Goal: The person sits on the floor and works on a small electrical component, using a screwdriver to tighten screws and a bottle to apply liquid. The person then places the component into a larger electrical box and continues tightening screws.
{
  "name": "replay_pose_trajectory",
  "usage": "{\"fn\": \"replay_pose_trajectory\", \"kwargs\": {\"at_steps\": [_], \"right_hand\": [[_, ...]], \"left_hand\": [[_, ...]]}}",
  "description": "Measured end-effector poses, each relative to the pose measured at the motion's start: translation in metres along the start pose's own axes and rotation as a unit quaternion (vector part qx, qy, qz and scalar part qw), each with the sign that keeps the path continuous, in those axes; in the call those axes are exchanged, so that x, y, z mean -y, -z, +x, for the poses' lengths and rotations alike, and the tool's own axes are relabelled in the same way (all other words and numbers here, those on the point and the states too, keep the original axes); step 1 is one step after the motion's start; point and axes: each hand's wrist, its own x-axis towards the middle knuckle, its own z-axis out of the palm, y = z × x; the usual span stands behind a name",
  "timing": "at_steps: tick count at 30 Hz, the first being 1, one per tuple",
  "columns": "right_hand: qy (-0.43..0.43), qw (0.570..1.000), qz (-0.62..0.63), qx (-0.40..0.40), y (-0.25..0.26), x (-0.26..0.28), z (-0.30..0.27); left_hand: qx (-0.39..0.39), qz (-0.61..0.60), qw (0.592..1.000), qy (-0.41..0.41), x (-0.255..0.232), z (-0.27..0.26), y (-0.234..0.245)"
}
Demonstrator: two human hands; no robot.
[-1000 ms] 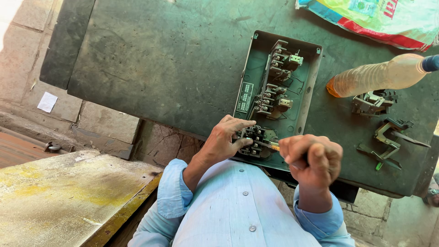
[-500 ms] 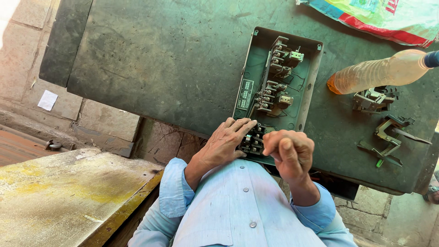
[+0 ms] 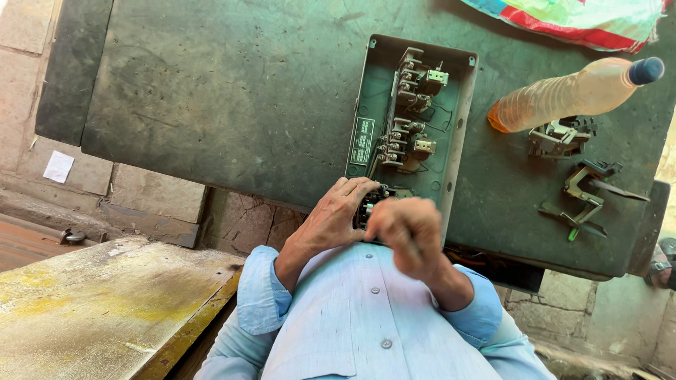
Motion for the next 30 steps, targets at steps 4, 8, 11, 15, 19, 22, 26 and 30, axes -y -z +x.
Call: {"fn": "replay_pose_trajectory", "kwargs": {"at_steps": [4,8,11,15,19,22,26,30], "right_hand": [[-0.071,0.997,-0.003,-0.011,-0.003,0.002,0.016],[-0.018,0.997,-0.039,-0.069,-0.015,-0.015,0.026],[-0.061,0.977,0.042,-0.198,-0.001,-0.032,0.021],[-0.021,0.935,0.259,-0.243,0.036,-0.051,-0.004],[-0.038,0.892,0.335,-0.301,0.055,-0.057,-0.016],[-0.036,0.889,0.341,-0.303,0.056,-0.052,-0.015],[-0.017,0.914,0.295,-0.279,0.048,-0.045,-0.017],[-0.006,0.925,0.273,-0.264,0.046,-0.043,-0.015]], "left_hand": [[-0.011,0.003,1.000,-0.010,0.001,0.001,0.000],[0.060,0.022,0.996,0.064,0.001,0.001,0.000],[0.004,-0.002,1.000,-0.002,0.001,0.001,0.003],[-0.005,-0.024,1.000,0.011,0.003,-0.002,0.003],[0.000,-0.090,0.995,0.049,0.006,-0.006,0.010],[0.009,-0.083,0.996,0.042,0.007,-0.002,0.013],[0.015,-0.054,0.998,0.023,0.006,-0.002,0.008],[0.021,-0.052,0.998,0.036,0.007,-0.002,0.006]]}}
